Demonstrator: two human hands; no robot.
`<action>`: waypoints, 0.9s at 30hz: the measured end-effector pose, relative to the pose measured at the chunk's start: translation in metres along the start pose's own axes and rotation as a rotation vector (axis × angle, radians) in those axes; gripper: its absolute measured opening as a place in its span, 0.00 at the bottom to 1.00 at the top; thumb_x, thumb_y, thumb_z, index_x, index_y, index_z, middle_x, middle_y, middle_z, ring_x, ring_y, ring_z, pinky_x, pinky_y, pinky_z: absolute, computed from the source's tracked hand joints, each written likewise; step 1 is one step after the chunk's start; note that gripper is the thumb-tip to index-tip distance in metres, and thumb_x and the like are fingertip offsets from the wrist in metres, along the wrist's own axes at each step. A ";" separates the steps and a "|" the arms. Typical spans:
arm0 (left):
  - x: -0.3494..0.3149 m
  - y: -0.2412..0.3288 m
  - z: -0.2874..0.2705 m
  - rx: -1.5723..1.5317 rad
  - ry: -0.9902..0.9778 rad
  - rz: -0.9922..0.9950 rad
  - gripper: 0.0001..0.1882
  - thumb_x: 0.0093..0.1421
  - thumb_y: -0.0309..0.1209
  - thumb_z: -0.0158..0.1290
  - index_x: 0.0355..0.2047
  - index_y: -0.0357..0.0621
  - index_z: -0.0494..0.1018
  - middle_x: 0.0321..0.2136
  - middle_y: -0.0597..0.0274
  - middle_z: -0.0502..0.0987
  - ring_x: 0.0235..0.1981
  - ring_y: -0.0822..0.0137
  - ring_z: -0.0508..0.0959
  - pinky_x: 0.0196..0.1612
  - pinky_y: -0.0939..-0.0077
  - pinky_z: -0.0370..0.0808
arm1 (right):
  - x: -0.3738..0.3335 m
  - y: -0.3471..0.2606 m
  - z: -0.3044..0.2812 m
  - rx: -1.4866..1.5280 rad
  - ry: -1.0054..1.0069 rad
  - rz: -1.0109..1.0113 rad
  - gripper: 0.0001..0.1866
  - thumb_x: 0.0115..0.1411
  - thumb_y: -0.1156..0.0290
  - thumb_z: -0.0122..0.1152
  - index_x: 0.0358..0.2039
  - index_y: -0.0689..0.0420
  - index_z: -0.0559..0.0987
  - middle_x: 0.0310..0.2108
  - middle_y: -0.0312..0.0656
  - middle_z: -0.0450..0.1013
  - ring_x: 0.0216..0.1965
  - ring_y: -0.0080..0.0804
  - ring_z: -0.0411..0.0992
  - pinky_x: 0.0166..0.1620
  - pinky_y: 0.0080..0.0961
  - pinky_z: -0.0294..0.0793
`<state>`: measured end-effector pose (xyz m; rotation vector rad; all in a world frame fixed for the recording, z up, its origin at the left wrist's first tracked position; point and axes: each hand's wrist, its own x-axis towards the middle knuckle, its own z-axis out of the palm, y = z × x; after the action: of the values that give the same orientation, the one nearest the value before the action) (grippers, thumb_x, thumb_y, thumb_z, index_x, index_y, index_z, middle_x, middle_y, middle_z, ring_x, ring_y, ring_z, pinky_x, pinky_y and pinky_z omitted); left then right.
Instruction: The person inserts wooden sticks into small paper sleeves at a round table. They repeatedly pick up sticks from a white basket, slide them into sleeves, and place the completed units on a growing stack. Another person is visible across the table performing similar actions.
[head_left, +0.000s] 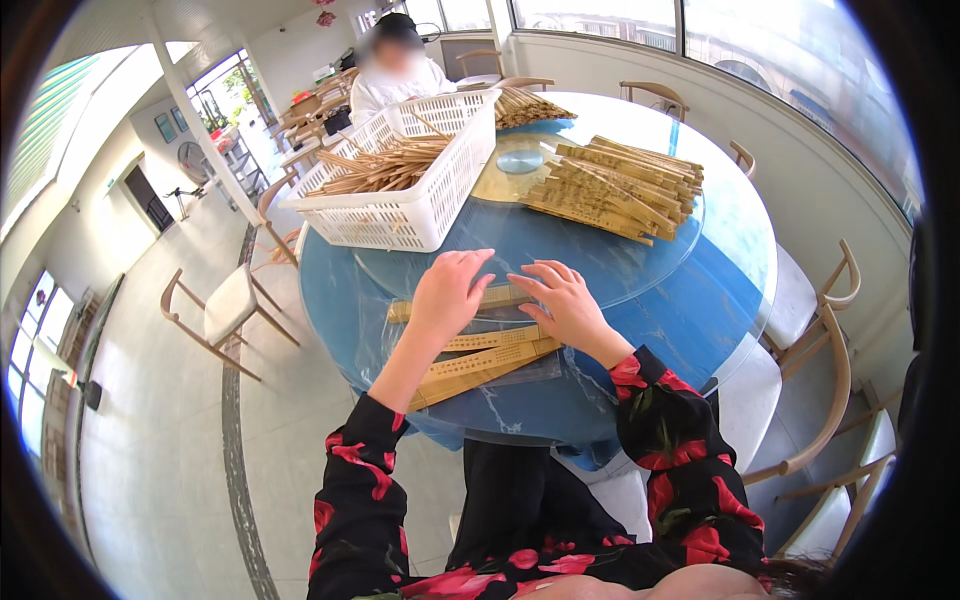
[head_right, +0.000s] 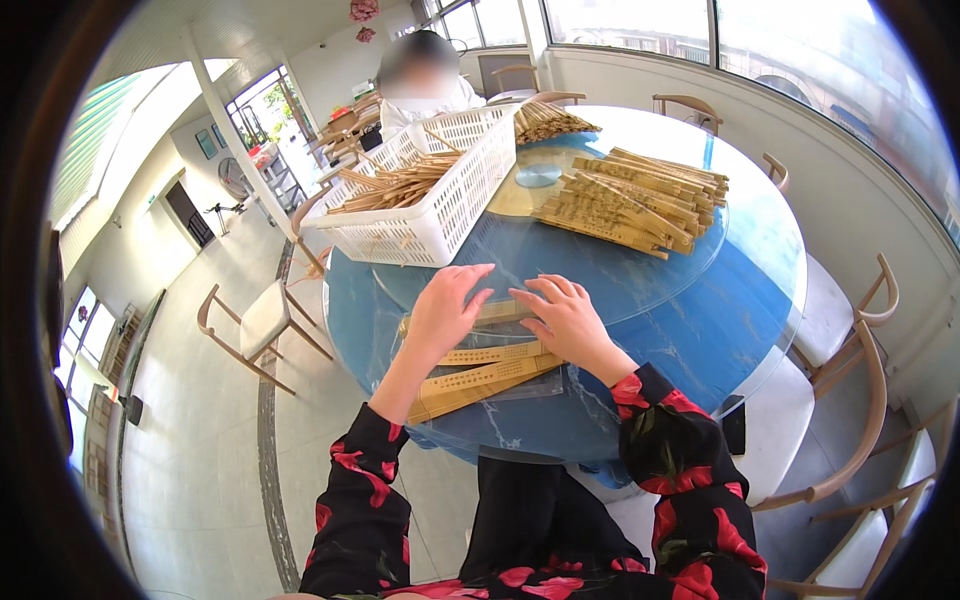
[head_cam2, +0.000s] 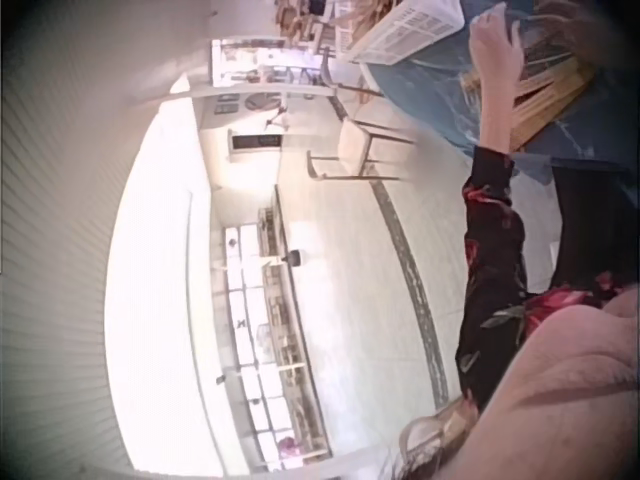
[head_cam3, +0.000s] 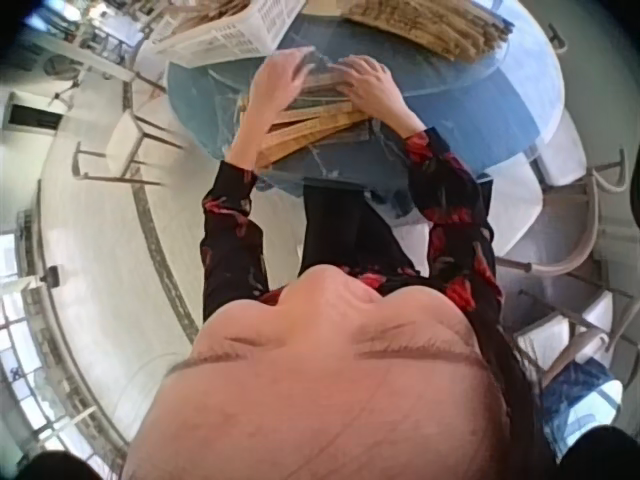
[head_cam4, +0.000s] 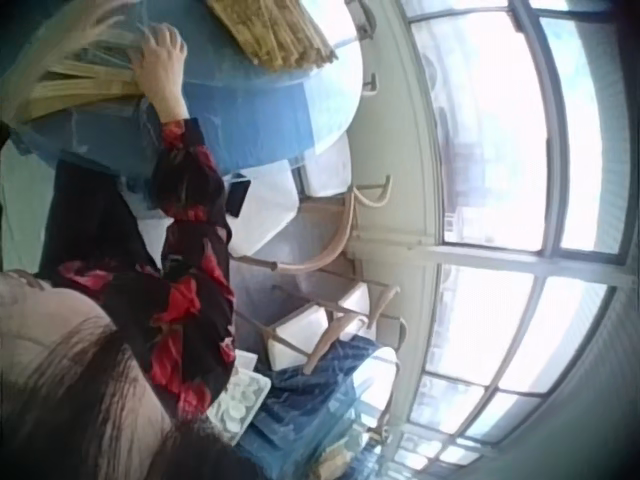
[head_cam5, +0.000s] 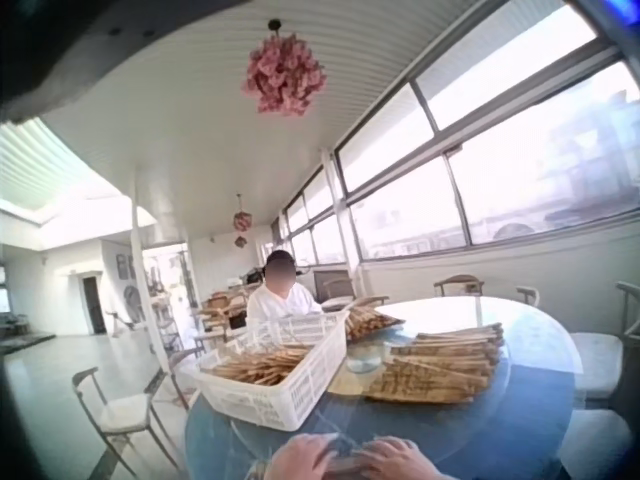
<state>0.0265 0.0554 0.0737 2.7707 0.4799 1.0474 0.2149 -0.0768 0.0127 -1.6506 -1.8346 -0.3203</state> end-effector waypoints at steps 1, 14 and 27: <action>0.014 -0.008 -0.005 -0.018 0.047 -0.018 0.14 0.63 0.29 0.59 0.50 0.47 0.79 0.41 0.60 0.83 0.47 0.54 0.79 0.51 0.60 0.76 | -0.003 0.002 -0.002 -0.020 0.023 -0.011 0.26 0.65 0.61 0.64 0.64 0.43 0.74 0.60 0.41 0.70 0.64 0.46 0.64 0.63 0.48 0.65; 0.189 -0.168 -0.057 0.259 -0.134 -0.254 0.18 0.62 0.32 0.60 0.53 0.51 0.81 0.35 0.55 0.85 0.34 0.63 0.83 0.40 0.69 0.78 | 0.005 -0.020 -0.007 0.217 -0.030 -0.080 0.26 0.63 0.65 0.65 0.63 0.47 0.74 0.56 0.42 0.72 0.58 0.45 0.68 0.60 0.43 0.70; 0.223 -0.169 -0.017 -0.043 0.228 -0.262 0.07 0.62 0.30 0.57 0.32 0.41 0.81 0.21 0.58 0.82 0.25 0.61 0.82 0.31 0.66 0.75 | -0.005 -0.015 -0.011 0.227 -0.098 -0.038 0.24 0.62 0.65 0.66 0.60 0.47 0.77 0.57 0.40 0.72 0.60 0.45 0.67 0.62 0.43 0.67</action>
<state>0.1316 0.2911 0.1838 2.4752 0.8129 1.2933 0.2041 -0.0899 0.0212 -1.4996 -1.8998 -0.0448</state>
